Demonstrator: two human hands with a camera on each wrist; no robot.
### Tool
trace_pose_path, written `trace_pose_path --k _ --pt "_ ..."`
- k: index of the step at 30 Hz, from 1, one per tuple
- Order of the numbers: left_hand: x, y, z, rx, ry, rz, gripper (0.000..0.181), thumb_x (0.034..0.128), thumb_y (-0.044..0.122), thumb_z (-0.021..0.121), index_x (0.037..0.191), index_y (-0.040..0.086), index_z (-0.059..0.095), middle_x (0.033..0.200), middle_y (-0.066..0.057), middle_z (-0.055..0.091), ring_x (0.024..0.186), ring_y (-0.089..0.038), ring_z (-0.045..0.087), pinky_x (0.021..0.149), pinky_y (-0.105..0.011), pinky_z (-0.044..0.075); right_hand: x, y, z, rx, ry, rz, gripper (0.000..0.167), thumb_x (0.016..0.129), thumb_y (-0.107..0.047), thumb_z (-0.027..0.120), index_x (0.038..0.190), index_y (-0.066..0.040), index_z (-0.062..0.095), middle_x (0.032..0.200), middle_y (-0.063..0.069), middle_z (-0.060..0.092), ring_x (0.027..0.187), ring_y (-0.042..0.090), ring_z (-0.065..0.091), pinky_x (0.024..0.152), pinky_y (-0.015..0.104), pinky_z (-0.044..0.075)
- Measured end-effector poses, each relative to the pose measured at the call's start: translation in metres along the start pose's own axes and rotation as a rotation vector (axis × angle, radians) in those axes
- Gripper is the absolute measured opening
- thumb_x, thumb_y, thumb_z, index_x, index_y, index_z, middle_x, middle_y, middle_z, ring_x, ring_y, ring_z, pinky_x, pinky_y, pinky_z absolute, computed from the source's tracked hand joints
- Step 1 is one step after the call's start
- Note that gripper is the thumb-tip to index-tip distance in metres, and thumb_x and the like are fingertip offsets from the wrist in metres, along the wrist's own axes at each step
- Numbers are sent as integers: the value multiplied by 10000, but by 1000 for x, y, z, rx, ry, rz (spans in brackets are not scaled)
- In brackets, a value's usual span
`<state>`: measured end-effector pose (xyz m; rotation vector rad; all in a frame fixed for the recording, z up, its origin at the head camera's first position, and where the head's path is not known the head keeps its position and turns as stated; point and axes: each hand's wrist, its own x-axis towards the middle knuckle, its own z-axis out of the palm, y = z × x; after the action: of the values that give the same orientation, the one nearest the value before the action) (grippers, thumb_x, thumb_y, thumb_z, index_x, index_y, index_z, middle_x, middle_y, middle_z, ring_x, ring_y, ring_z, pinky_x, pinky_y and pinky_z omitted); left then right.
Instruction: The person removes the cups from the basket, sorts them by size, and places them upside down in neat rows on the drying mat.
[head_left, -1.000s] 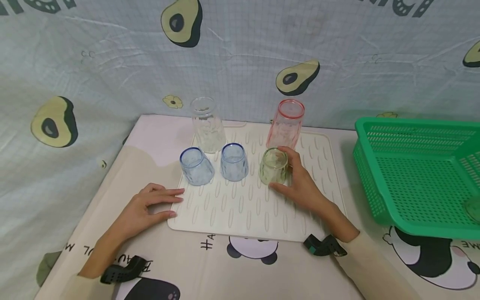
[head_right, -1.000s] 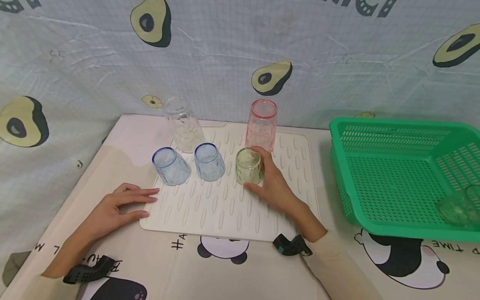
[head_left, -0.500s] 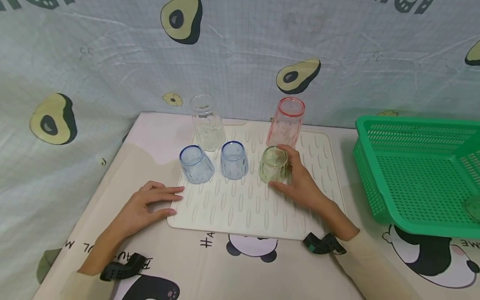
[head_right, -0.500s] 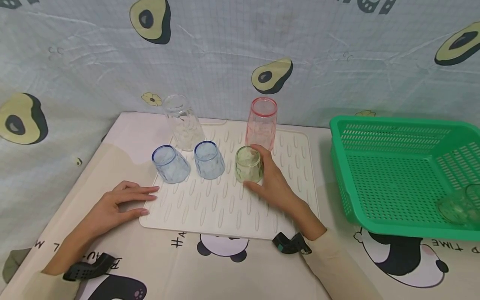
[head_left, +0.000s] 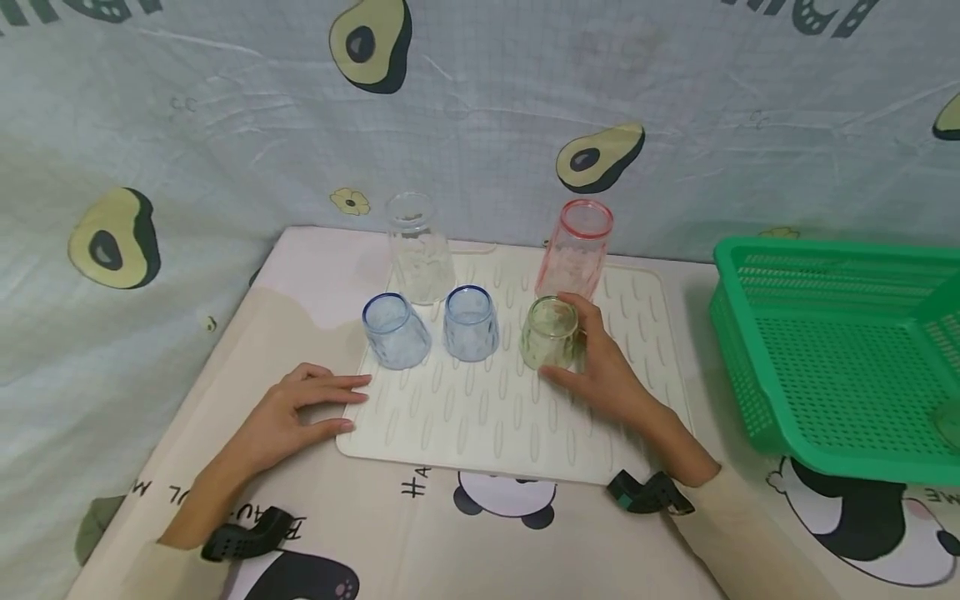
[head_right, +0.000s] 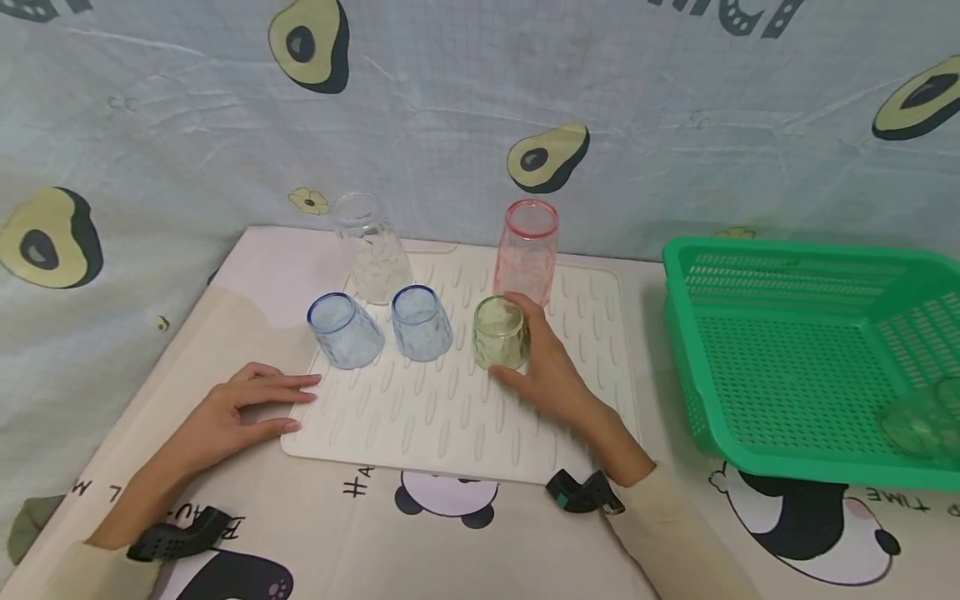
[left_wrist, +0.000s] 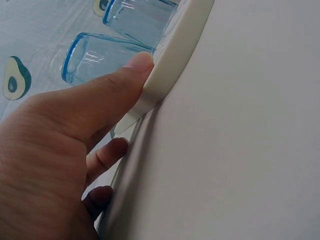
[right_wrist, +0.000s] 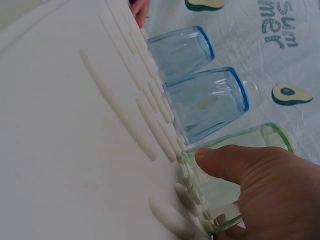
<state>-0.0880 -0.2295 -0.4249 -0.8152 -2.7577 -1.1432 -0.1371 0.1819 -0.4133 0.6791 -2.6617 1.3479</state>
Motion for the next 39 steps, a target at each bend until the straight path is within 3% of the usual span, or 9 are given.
trace_pose_path --k 6,20,26,33,39 --pt "0 -1 3 -40 -3 13 364 742 147 826 1094 186 744 1241 54 634 993 -92 455 801 -203 368 -3 -1 -2 -21 5 13 1012 729 -44 831 1475 -213 169 1404 162 392 1227 298 444 1009 495 382" --pt "-1 0 -1 -31 -7 20 357 743 145 825 1088 193 746 1238 52 636 997 -96 452 801 -212 372 0 -4 -5 26 37 -90 1017 709 3 832 1478 -137 183 1470 131 318 1298 314 394 1017 485 396" --pt "1 -2 1 -45 1 33 355 736 139 829 1078 185 749 1235 50 638 992 -99 457 794 -220 377 1 -8 -17 40 71 -107 1025 701 19 832 1482 -152 191 1421 161 386 1294 301 399 1041 474 370" --pt "1 -1 1 -50 1 27 351 735 132 829 1074 180 750 1235 51 638 987 -98 459 795 -213 381 1 -22 -37 58 113 -119 997 704 34 823 1482 -116 219 1446 129 353 1304 326 387 1061 459 340" --pt "0 0 0 -62 5 24 350 733 122 829 1070 171 751 1234 37 640 983 -99 461 800 -210 382 -2 -39 -57 17 160 -123 942 726 59 796 1483 -125 267 1446 78 358 1303 275 401 1058 343 359"
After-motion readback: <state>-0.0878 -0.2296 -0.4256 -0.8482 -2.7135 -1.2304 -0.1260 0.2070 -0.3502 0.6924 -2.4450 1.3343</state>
